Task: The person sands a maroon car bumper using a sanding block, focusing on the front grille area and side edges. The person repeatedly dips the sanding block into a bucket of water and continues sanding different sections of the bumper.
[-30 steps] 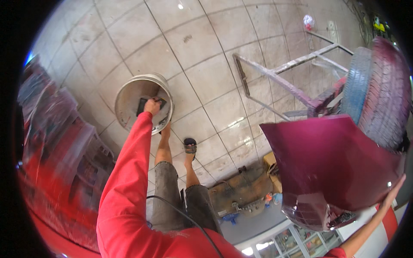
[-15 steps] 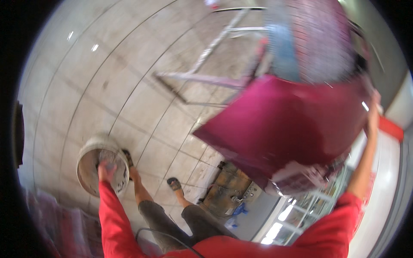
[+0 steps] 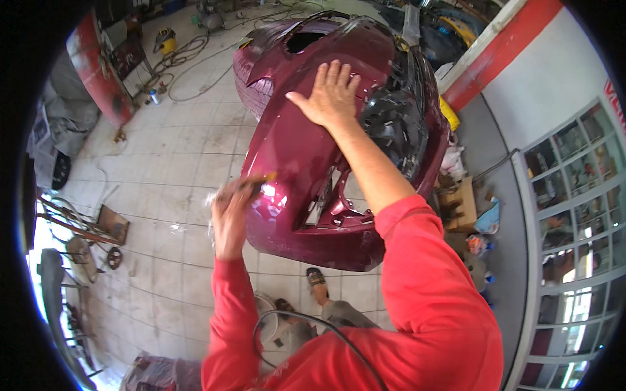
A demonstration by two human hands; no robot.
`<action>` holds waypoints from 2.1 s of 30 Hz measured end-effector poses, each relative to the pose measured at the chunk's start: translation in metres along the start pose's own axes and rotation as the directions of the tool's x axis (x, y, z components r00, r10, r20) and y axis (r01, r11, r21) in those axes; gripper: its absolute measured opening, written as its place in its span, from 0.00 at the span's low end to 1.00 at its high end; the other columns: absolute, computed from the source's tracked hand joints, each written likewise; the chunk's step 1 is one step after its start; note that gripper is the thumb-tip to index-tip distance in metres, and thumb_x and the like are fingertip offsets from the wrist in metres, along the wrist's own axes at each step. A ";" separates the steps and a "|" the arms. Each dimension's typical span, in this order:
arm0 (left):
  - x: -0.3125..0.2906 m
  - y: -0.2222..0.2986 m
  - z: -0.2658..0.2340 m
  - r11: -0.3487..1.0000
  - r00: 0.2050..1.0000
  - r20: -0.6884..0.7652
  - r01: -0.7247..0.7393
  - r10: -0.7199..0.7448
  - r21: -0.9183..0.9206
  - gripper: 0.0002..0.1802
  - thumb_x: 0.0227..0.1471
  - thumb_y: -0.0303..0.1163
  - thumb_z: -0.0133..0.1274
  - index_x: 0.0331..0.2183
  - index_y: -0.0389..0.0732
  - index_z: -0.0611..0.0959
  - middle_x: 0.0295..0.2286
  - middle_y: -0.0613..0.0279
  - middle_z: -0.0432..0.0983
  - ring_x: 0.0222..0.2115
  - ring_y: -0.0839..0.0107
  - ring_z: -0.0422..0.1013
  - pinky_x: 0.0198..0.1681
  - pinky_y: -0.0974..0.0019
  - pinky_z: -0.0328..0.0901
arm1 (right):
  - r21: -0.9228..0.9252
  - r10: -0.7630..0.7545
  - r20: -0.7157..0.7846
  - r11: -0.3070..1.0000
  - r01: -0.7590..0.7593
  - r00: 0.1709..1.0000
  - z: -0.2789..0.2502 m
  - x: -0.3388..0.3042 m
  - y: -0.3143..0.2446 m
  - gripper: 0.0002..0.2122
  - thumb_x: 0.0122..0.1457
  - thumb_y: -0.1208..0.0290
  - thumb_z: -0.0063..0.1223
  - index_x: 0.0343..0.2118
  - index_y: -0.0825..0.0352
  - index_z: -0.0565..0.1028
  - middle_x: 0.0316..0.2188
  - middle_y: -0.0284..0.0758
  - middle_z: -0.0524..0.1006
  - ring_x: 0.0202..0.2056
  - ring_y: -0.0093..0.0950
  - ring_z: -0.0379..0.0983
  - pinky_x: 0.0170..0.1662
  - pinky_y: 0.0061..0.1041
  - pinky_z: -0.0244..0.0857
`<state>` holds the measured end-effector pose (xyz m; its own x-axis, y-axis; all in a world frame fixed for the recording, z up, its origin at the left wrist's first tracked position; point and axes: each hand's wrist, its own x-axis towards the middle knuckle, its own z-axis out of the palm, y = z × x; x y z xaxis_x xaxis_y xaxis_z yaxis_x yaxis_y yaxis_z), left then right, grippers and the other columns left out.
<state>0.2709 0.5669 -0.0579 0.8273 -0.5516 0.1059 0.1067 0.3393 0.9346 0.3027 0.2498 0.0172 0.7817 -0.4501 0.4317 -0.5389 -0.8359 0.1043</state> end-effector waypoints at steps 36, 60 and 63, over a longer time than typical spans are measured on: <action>0.091 -0.037 0.042 0.226 0.808 0.536 -0.586 0.246 0.778 0.51 0.64 0.56 0.56 0.72 0.33 0.57 0.71 0.37 0.51 0.73 0.41 0.46 0.73 0.47 0.50 | 0.378 0.167 0.251 0.890 -0.255 0.954 -0.008 -0.032 0.208 0.38 0.49 0.22 0.58 0.56 0.44 0.82 0.76 0.35 0.55 0.72 0.64 0.48 0.72 0.67 0.43; 0.016 -0.125 0.086 0.389 0.914 0.006 -0.179 0.406 0.904 0.43 0.69 0.42 0.49 0.73 0.31 0.51 0.72 0.35 0.47 0.73 0.38 0.43 0.75 0.43 0.41 | 0.454 -0.141 0.034 0.884 0.110 0.989 0.016 -0.053 0.239 0.34 0.49 0.31 0.65 0.52 0.52 0.85 0.67 0.24 0.72 0.69 0.67 0.52 0.72 0.69 0.44; -0.017 -0.127 0.105 0.397 0.935 0.083 -0.226 0.346 0.889 0.45 0.68 0.40 0.49 0.73 0.31 0.48 0.72 0.36 0.45 0.74 0.37 0.40 0.75 0.45 0.39 | 0.462 -0.205 0.036 0.871 0.166 0.978 0.014 -0.045 0.257 0.34 0.50 0.29 0.64 0.51 0.52 0.85 0.67 0.25 0.73 0.69 0.67 0.54 0.72 0.67 0.43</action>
<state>0.1856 0.4532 -0.1431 0.7641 -0.4618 0.4504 -0.6353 -0.4180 0.6494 0.1329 0.0510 0.0122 0.8864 -0.2801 0.3685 -0.1951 -0.9480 -0.2513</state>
